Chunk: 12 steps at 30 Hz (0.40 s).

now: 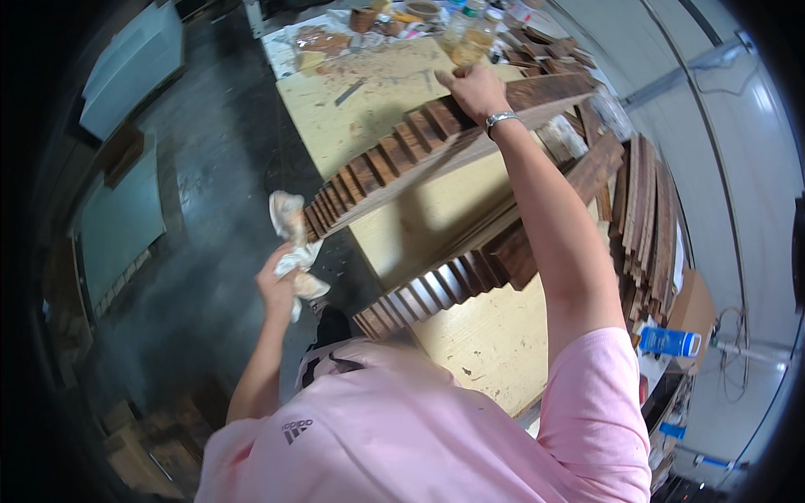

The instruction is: The person cleans and aligns wooden planks by hand and with a cloth on a workbench, then applies a liquid from a bottle to a sponge to wipe the wooden surfaces.

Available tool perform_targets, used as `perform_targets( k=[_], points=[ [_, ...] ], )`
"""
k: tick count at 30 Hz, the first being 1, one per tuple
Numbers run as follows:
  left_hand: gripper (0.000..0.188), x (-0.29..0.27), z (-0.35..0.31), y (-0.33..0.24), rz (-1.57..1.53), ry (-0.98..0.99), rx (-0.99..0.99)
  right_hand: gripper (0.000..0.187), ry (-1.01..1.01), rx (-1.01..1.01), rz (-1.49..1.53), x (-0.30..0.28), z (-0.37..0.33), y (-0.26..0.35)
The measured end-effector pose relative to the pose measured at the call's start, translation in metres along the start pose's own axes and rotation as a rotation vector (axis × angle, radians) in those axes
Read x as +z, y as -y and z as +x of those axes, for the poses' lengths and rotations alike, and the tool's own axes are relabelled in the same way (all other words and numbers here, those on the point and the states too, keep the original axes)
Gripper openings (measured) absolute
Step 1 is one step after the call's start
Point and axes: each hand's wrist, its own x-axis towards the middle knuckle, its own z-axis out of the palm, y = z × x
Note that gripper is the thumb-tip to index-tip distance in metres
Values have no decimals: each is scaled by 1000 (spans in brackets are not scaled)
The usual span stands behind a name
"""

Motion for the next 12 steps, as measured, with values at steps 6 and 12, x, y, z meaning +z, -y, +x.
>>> perform_targets(
  k=[6,12],
  points=[
    [38,-16,-5,-95,-202,88,-54,50,92,-160,311,-90,-90,-28],
    [37,27,15,-174,10,366,401,65,412,-493,-123,-113,-211,-51]
  ],
)
